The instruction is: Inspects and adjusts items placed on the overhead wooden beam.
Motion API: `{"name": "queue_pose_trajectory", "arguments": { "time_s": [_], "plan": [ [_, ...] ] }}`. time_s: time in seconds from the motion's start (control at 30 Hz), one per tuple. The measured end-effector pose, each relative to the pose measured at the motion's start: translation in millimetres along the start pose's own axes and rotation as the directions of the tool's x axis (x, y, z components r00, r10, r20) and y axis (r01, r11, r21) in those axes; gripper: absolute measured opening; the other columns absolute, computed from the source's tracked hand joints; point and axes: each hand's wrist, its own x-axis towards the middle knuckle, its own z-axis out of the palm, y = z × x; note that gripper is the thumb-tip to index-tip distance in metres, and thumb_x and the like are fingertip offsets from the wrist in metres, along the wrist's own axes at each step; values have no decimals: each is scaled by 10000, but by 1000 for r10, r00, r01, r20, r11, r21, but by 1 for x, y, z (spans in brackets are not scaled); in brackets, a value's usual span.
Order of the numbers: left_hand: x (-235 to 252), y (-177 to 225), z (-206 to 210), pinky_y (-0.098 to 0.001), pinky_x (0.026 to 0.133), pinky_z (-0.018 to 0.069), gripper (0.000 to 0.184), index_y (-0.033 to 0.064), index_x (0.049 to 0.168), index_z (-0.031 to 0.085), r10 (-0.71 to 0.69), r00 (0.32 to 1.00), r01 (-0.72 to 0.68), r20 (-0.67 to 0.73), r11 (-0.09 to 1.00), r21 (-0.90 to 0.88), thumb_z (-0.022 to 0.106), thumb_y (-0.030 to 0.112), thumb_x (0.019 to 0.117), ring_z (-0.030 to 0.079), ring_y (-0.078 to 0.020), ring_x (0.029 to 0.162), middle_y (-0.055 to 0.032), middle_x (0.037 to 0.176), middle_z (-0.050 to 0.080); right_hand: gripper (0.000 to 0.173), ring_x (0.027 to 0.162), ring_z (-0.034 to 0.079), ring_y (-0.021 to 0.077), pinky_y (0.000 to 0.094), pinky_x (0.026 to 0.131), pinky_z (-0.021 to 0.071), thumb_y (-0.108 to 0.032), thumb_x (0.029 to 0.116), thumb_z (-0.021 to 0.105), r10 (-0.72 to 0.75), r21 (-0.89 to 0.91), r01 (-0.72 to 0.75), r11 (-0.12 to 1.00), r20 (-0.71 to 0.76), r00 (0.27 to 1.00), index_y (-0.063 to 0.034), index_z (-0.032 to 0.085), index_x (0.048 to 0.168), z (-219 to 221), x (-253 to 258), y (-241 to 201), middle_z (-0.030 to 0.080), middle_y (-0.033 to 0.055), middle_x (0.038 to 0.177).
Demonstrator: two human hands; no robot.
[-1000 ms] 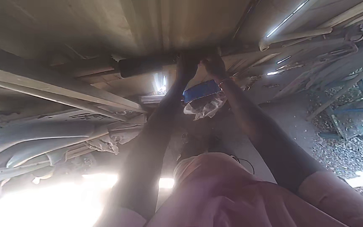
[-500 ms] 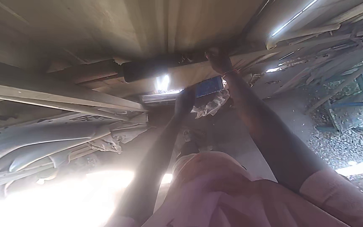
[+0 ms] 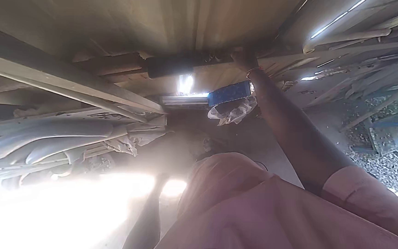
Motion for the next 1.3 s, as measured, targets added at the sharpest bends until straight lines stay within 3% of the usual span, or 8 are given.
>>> {"name": "queue_pose_trajectory", "arguments": {
  "time_s": [0.07, 0.2, 0.37, 0.63, 0.8, 1.0, 1.13, 1.3],
  "plan": [
    [6, 19, 2, -520, 1010, 515, 404, -56, 1417, 529, 67, 998, -68, -15, 993, -95, 546, 152, 1070, 646, -383, 1192, -277, 1345, 619, 384, 1167, 661, 285, 470, 1071, 474, -232, 981, 627, 0, 26, 1, 1000, -17, 1000, 26, 644, 1265, 2, -1, 3, 706, 176, 1202],
    [41, 56, 17, -473, 911, 574, 371, 4, 1380, 583, 229, 970, -239, -74, 957, -162, 567, 199, 1065, 700, -304, 1071, -210, 1270, 669, 324, 1131, 665, 301, 484, 1039, 478, -219, 987, 621, -18, 71, 20, 997, -24, 1000, 21, 694, 1192, 1, -5, 1, 711, 196, 1165],
    [45, 89, 20, -435, 895, 602, 357, 61, 1359, 625, 381, 924, -383, -41, 923, -44, 571, 225, 1047, 723, -252, 1035, -154, 1219, 704, 342, 1120, 667, 312, 503, 1033, 487, -234, 979, 625, 11, 61, -12, 998, 12, 1000, 25, 674, 1196, 1, 0, 2, 707, 196, 1152],
    [55, 20, 7, -503, 931, 570, 351, 20, 1367, 597, 165, 982, -180, -93, 966, -188, 548, 201, 1070, 696, -321, 1104, -207, 1287, 667, 277, 1153, 659, 230, 419, 1060, 469, -217, 999, 620, 14, 150, -12, 989, -9, 1000, -49, 733, 1188, 0, -10, 0, 722, 133, 1192],
    [44, -14, 10, -497, 893, 580, 351, -1, 1344, 605, 86, 990, -105, -107, 978, -180, 563, 201, 1060, 709, -316, 1053, -214, 1243, 683, 303, 1116, 675, 249, 466, 1035, 480, -287, 1019, 607, 17, 79, -16, 997, -7, 1000, -56, 743, 1159, -1, -6, -5, 735, 126, 1152],
    [31, -5, 23, -491, 884, 568, 354, -14, 1340, 607, 156, 979, -183, -134, 957, -224, 567, 202, 1062, 700, -318, 1044, -230, 1236, 679, 369, 1261, 600, 344, 557, 1088, 415, -307, 1054, 505, 92, -87, -85, 993, 79, 993, -48, 710, 1218, -3, 9, -7, 678, 191, 1276],
    [10, 18, 22, -488, 921, 559, 353, 0, 1366, 595, 154, 981, -178, -115, 954, -240, 551, 184, 1068, 690, -321, 1083, -223, 1261, 670, 352, 1202, 629, 356, 559, 1043, 454, -264, 1047, 513, 87, -105, -84, 991, 20, 996, -22, 681, 1239, -12, 6, -9, 676, 209, 1254],
    [12, 9, 19, -496, 942, 544, 358, 4, 1375, 589, 174, 980, -192, -93, 953, -237, 539, 198, 1078, 679, -326, 1112, -223, 1285, 660, 398, 1305, 571, 385, 586, 1100, 414, -308, 1033, 555, 54, -330, -18, 944, 100, 994, -12, 656, 1279, -24, -1, -18, 633, 234, 1336]
  ]
}}
